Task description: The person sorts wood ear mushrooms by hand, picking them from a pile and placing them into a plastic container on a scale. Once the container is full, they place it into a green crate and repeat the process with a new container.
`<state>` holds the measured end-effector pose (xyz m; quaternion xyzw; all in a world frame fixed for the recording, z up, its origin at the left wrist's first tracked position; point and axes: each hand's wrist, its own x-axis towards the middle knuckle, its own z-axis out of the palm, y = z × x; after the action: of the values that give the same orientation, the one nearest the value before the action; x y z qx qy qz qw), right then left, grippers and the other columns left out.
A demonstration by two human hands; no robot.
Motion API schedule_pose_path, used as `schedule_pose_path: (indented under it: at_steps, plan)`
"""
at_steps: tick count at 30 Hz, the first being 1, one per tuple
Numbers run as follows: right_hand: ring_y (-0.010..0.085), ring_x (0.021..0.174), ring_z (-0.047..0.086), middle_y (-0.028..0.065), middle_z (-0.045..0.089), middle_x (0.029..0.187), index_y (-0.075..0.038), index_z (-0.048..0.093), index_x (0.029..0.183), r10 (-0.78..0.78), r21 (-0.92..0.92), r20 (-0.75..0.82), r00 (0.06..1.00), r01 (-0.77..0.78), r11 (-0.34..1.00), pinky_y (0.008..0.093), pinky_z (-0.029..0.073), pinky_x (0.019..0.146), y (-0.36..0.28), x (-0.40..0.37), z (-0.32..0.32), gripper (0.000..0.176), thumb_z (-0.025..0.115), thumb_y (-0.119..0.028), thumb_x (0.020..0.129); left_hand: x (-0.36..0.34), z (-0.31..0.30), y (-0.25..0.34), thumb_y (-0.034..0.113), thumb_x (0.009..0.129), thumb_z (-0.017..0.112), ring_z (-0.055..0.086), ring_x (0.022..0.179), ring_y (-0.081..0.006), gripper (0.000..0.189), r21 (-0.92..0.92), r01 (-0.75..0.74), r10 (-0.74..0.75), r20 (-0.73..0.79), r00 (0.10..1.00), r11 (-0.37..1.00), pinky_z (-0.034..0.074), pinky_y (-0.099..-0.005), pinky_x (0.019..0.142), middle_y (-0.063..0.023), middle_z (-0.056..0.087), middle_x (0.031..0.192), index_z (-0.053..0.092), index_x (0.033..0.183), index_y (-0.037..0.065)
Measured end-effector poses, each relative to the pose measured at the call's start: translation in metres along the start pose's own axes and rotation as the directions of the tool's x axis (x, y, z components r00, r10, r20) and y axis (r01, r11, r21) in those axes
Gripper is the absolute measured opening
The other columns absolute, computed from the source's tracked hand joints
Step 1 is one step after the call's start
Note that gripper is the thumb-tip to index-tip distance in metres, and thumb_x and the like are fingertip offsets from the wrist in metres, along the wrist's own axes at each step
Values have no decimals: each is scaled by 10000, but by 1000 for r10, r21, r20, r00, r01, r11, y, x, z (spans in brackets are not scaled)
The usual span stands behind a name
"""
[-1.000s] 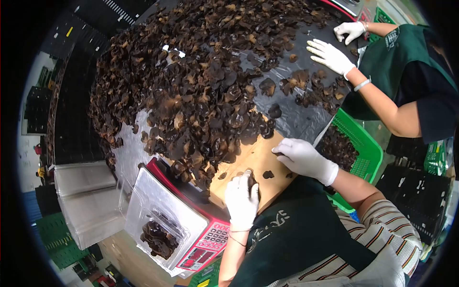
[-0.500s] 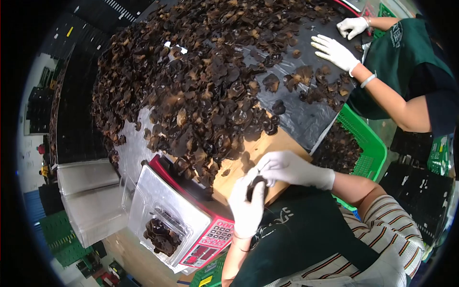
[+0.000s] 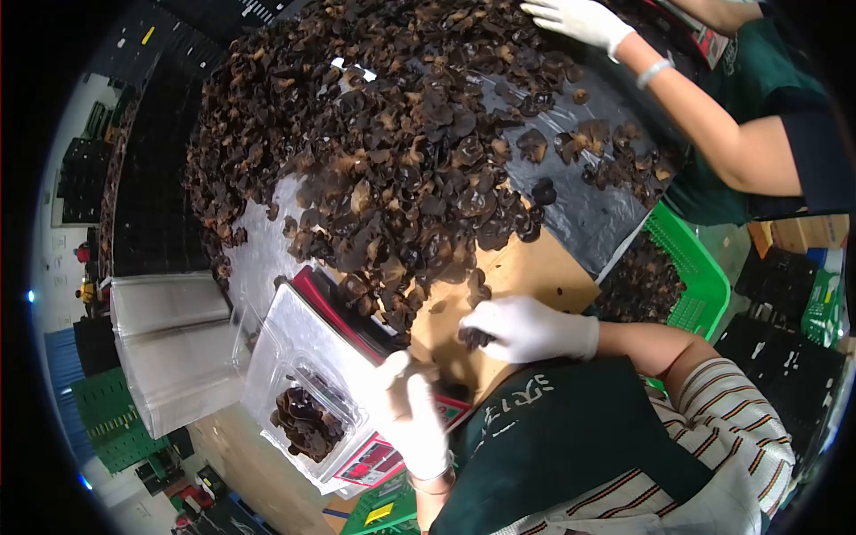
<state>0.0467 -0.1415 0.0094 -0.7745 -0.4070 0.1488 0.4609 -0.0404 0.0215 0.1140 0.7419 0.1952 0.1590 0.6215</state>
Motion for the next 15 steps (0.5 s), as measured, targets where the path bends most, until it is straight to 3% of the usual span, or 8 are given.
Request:
schedule_pose_path:
  at_steps: [1,2,3,4,5,7,9,15]
  plan:
    - [203,704,604,104,621,849,-70,580,1165,182,242,23,983,-182,953,313,470,657,-15,1,-22,335,610,-142,840,-1,4,-6,-28,887,553,613,787,-160,267,-22,9,-7,54,998,1000,497,-277,722,-86,607,899,544,1149,24]
    - [189,777,607,91,624,876,-40,574,1146,246,336,45,968,-247,909,317,479,696,-15,1,-32,323,620,-165,851,0,3,-16,-91,850,560,582,844,-143,313,158,-91,65,161,985,983,489,-277,768,-72,562,979,542,1141,23]
    - [175,850,609,78,627,903,-11,567,1127,309,422,69,948,-309,852,321,487,734,-15,-1,-40,324,630,-187,863,0,3,-23,-93,834,581,539,901,-129,322,243,-30,-40,279,960,969,466,-270,823,-54,514,1020,538,1133,18]
    - [116,768,582,50,629,874,-10,568,1147,394,450,76,916,-384,806,286,478,685,-16,-4,-47,314,574,-227,920,0,10,-28,-57,801,632,545,915,-158,347,199,0,-60,296,953,980,460,-295,840,-79,535,1029,551,1133,7]
    - [105,744,571,44,624,861,-8,570,1147,427,550,173,887,-447,705,275,472,676,-14,-9,-53,314,546,-243,940,1,19,-31,-21,769,682,551,930,-187,383,154,31,-79,317,945,988,455,-321,857,-104,555,1037,564,1132,-5]
    - [82,695,549,30,615,835,-4,573,1145,441,695,368,819,-557,454,252,461,657,-11,-17,-64,330,488,-276,979,5,29,-29,3,743,736,542,1038,-202,585,198,-147,56,405,913,969,455,-312,915,-91,551,1041,495,1276,2]
    - [69,648,528,25,588,772,-13,575,1083,402,711,347,847,-518,477,231,446,628,-14,-20,-60,360,413,-328,1013,3,37,-26,2,738,747,542,1070,-205,641,109,69,-110,434,894,992,449,-310,939,-96,557,1093,464,1313,1]
    - [97,739,595,47,609,805,-14,577,1008,297,712,354,887,-461,529,271,473,683,-17,-8,-38,370,355,-309,1032,4,35,-34,-51,769,668,587,1035,-191,636,38,154,-155,432,889,987,452,-328,945,-127,551,1209,419,1350,10]
